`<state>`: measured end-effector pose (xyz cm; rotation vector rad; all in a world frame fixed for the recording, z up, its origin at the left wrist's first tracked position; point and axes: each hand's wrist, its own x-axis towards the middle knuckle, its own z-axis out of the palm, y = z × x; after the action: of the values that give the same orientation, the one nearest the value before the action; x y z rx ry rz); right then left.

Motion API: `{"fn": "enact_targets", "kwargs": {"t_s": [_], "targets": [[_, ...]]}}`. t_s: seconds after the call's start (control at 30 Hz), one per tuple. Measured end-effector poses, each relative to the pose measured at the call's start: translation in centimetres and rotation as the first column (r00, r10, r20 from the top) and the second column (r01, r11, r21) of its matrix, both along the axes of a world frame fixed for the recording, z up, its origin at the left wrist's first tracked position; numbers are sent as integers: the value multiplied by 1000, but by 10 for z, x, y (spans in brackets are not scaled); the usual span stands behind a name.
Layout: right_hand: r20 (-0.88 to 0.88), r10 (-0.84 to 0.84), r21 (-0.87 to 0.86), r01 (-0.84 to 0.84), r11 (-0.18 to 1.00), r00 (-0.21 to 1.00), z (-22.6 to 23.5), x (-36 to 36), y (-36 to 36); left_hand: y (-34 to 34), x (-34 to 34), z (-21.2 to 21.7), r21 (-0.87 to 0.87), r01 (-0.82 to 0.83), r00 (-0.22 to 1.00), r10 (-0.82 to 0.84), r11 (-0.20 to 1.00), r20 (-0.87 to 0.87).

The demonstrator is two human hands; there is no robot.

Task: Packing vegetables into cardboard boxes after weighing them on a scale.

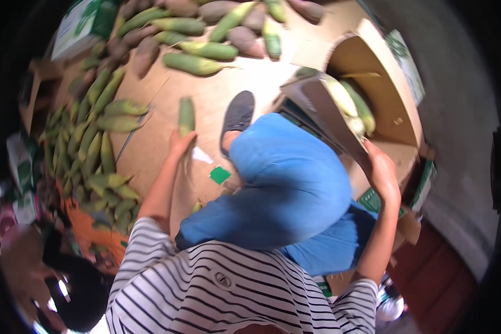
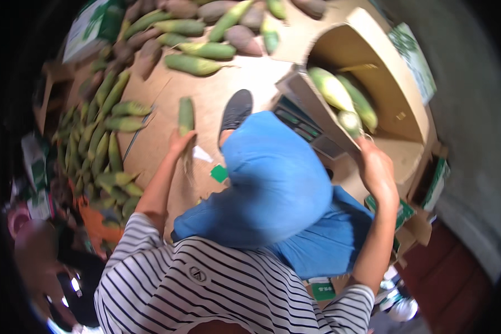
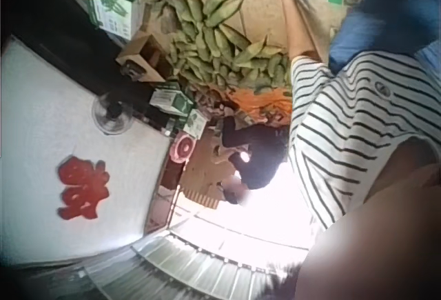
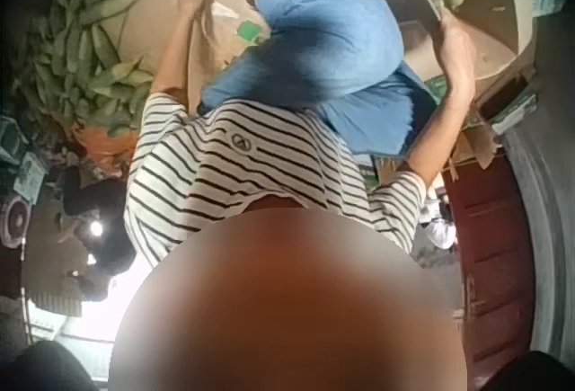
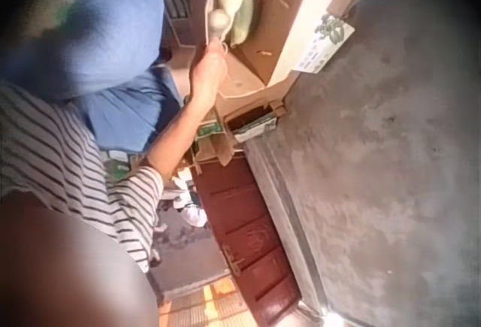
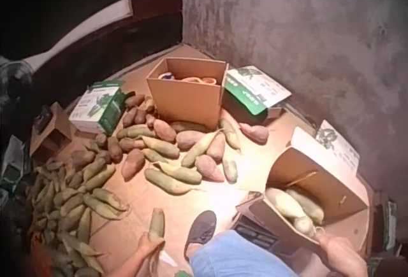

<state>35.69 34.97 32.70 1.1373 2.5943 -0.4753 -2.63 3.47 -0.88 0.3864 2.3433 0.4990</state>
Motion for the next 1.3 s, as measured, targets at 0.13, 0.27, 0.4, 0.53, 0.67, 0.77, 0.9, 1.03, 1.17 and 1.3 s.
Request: {"fn": "enact_targets", "kwargs": {"t_s": [0.13,0.27,0.4,0.53,0.67,0.77,0.9,1.03,1.17,1.3], "targets": [[-8,-24,-25,24,999,1000,1,5,-3,11,20,47,114,-421,695,239,900,678],[84,-51,-59,56,997,995,-2,6,-1,37,44,108,386,-402,773,81,830,629],[-2,-29,17,29,999,1000,9,12,-1,84,57,174,601,-313,843,-76,735,532],[-112,-175,10,177,984,978,24,12,6,122,63,236,774,-197,886,-228,602,404],[-301,-34,154,84,985,953,3,19,24,153,80,285,887,-70,902,-351,456,252],[-305,50,43,-38,998,951,-22,7,41,166,84,320,935,-8,923,-358,354,143],[-241,-10,-209,-42,977,971,-34,0,53,203,106,382,986,26,939,-342,167,33],[-181,-31,-181,-2,983,983,-33,-15,48,233,130,438,995,60,909,-417,80,-21],[-306,-51,-139,9,990,950,-34,4,57,255,158,473,987,151,807,-582,48,-96],[-581,-139,-109,93,990,802,-44,65,79,254,262,500,999,-13,810,-585,44,36]]}}
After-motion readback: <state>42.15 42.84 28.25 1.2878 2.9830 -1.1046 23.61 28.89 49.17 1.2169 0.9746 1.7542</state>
